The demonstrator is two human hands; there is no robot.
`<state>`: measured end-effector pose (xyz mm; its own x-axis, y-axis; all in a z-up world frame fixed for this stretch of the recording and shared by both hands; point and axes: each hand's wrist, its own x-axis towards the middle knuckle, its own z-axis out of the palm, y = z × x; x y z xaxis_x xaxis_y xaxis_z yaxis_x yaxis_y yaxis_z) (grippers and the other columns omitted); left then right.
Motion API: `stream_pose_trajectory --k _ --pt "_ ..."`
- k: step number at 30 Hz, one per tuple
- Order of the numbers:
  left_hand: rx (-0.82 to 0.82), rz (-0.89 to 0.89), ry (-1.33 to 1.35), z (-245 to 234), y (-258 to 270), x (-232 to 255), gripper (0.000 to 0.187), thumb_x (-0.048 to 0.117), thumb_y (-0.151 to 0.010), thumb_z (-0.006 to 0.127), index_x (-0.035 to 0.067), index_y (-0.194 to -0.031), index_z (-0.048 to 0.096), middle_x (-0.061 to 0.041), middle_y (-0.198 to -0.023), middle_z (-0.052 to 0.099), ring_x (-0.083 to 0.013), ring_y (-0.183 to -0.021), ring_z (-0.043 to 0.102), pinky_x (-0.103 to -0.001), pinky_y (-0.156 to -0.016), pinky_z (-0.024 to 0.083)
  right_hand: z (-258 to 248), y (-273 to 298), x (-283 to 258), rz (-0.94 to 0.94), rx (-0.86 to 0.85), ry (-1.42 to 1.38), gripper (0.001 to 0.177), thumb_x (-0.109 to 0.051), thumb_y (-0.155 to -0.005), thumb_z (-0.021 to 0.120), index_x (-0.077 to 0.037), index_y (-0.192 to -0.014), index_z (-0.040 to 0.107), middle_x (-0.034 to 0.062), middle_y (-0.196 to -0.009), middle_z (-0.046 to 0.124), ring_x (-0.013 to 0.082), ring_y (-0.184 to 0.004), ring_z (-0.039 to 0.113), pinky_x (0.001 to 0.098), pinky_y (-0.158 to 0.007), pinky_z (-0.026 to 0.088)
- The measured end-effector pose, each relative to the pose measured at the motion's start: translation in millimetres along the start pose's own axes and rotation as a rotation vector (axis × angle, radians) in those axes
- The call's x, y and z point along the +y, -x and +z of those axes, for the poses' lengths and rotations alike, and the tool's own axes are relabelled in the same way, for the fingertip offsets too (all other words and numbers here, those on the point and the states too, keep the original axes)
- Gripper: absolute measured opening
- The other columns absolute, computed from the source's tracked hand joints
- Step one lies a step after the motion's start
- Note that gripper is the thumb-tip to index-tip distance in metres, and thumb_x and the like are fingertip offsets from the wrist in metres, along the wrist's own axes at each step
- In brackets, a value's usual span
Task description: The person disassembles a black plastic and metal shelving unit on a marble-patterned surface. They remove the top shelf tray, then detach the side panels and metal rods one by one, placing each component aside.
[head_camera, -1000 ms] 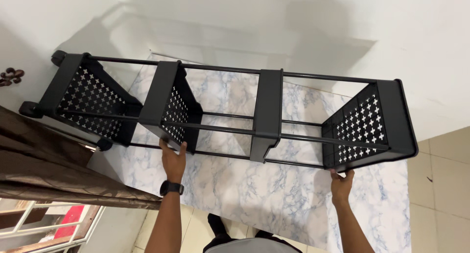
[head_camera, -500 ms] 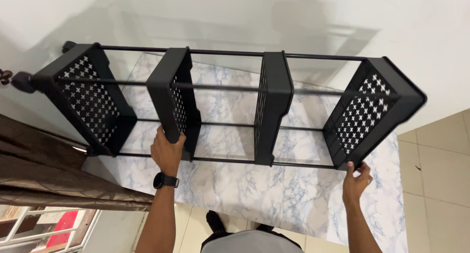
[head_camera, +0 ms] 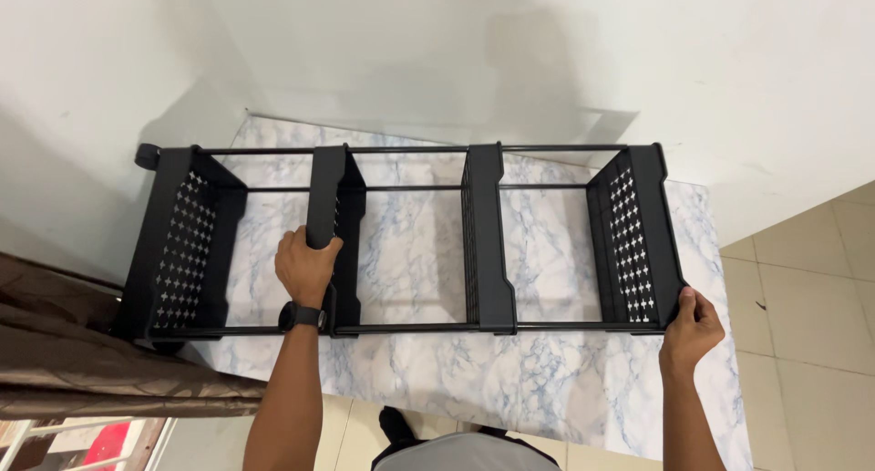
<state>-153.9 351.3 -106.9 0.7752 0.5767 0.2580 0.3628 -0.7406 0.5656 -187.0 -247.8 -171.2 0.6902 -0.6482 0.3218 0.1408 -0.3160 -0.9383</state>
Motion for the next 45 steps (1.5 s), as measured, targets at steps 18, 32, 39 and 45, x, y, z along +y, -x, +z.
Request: stream_pose_trajectory --k 18,32,39,45 --pt "-0.075 0.051 -0.118 42 -56 -5 0.055 0.043 -0.07 0.082 0.001 -0.104 0.075 -0.014 -0.099 0.067 -0.0347 -0.094 0.065 -0.047 -0.08 0.053 21 -10 11 0.011 0.013 0.122 0.028 -0.015 -0.114 0.058 0.01 -0.11 0.068 0.0001 -0.088 0.062 0.0072 -0.08 0.048 0.0255 -0.07 0.042" --pt "-0.159 -0.016 -0.231 56 -76 -17 0.069 0.045 -0.076 0.082 0.003 -0.128 0.064 -0.015 -0.12 0.064 -0.0363 -0.115 0.057 -0.052 -0.09 0.048 33 -16 27 0.089 -0.069 0.0 0.028 -0.021 -0.111 0.06 0.006 -0.113 0.067 -0.002 -0.089 0.063 0.004 -0.079 0.049 0.022 -0.069 0.042" --pt "0.26 0.44 -0.013 76 0 60 0.045 0.018 -0.09 0.072 0.001 -0.13 0.062 -0.018 -0.133 0.06 -0.0388 -0.125 0.054 -0.05 -0.105 0.041 29 -13 11 0.108 -0.119 0.163 0.033 -0.027 -0.11 0.06 0.004 -0.117 0.068 0.0 -0.075 0.052 0.0066 -0.068 0.039 0.0281 -0.057 0.031" --pt "-0.295 0.665 0.493 120 136 177 0.026 0.017 -0.093 0.068 0.006 -0.117 0.069 -0.015 -0.115 0.069 -0.036 -0.106 0.063 -0.047 -0.094 0.048 26 -12 1 0.138 -0.171 0.166 0.036 -0.031 -0.109 0.057 0.001 -0.124 0.065 -0.0004 -0.076 0.056 0.0064 -0.067 0.042 0.0275 -0.056 0.035"
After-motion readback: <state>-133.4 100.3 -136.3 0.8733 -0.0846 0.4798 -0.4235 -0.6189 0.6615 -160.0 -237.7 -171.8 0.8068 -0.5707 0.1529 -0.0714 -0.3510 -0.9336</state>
